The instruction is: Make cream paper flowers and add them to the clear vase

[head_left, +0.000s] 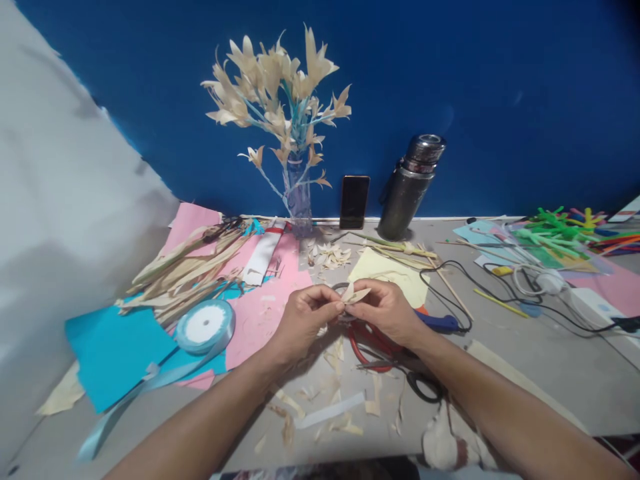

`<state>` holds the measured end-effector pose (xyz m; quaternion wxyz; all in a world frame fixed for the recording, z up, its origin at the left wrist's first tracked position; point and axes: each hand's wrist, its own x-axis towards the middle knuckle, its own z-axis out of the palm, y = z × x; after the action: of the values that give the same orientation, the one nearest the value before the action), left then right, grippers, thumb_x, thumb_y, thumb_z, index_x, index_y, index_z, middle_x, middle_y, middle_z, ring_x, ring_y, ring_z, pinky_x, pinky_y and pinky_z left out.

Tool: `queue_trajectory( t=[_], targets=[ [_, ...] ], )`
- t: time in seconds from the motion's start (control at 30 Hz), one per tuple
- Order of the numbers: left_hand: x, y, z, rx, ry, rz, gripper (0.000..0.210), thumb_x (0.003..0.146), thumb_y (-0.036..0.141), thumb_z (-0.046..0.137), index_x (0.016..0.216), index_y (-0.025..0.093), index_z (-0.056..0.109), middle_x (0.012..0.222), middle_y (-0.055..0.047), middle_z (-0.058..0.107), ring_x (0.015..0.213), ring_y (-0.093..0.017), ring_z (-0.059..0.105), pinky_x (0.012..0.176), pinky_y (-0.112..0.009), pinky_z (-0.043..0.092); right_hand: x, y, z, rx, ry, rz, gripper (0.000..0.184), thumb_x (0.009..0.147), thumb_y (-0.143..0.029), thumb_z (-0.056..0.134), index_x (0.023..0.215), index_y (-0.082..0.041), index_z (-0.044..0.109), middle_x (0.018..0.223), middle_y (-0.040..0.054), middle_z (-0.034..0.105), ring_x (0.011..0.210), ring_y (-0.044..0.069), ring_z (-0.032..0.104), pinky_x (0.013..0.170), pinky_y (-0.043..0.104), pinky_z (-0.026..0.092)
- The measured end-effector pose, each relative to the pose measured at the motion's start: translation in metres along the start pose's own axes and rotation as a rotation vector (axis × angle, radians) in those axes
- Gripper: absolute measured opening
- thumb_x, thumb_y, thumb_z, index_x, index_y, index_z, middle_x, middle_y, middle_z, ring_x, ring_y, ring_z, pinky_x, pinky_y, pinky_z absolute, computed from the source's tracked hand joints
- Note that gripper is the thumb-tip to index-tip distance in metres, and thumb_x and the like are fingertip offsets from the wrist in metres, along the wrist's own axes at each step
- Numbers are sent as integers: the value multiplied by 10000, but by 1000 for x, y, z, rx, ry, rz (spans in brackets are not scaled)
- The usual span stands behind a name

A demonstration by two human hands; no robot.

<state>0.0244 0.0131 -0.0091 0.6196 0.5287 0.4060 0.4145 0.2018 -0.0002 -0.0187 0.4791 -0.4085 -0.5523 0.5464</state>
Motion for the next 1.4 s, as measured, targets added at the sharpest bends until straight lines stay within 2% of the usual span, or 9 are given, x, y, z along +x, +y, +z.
queue_trajectory(
  t=[0.23,0.4,0.6,0.87,0.93,1.03,1.13,1.27,1.4],
  targets=[
    [0,2,1,-12,64,-9,128,704,221,762,663,150,663,540,27,571,500,-82,471,506,-209,346,-1,-1,-2,28,28,0,267,727,-280,801,885,-192,605,774,-7,658,676,125,607,643,245,483],
    [1,-2,-1,-136,0,-68,135,689,228,770,664,149,663,506,31,562,455,-72,449,472,-204,316,-2,-2,-2,16,31,29,273,737,-253,771,925,-202,579,658,-48,583,559,99,523,537,217,409],
    [1,-4,0,-228,-15,-115,140,669,214,770,666,151,645,483,33,556,422,-66,431,447,-203,285,-3,-1,0,121,-95,58,270,748,-269,766,942,-202,590,824,6,652,728,141,630,674,261,493],
    [3,-7,-1,-253,-70,-178,136,665,198,740,674,151,612,544,8,590,472,-84,482,474,-216,313,-5,-7,-1,-31,40,-81,502,769,-216,736,1223,-273,529,1003,1,566,619,62,527,557,198,446],
    [4,-8,-1,-248,-66,-172,131,674,200,733,678,153,611,532,15,574,461,-78,458,465,-212,294,-6,-9,-1,-143,61,-108,423,783,-213,715,1179,-260,574,990,9,593,619,73,530,553,208,440],
    [3,-7,-1,-226,-47,-164,121,669,196,733,676,151,620,521,25,556,456,-69,437,461,-206,276,-8,-12,0,-324,93,-156,198,786,-207,697,983,-207,675,884,18,651,609,97,552,550,226,435],
    [2,-3,1,-176,-28,-152,138,657,212,756,660,145,635,519,26,561,456,-64,441,471,-205,294,-8,-12,3,-390,125,-197,56,788,-212,687,838,-188,694,767,15,672,610,119,578,548,230,441],
    [0,2,2,-73,6,-98,139,677,240,763,669,140,666,545,20,585,485,-74,471,507,-216,347,-8,-11,5,-350,170,-171,47,787,-229,688,792,-185,672,760,17,676,631,130,605,562,229,467],
    [-1,3,3,-25,30,-40,117,693,225,738,663,143,661,559,19,590,527,-87,498,538,-218,376,-5,-8,1,-200,124,-61,198,776,-253,718,945,-194,634,854,12,649,664,123,603,589,232,483]
  ],
)
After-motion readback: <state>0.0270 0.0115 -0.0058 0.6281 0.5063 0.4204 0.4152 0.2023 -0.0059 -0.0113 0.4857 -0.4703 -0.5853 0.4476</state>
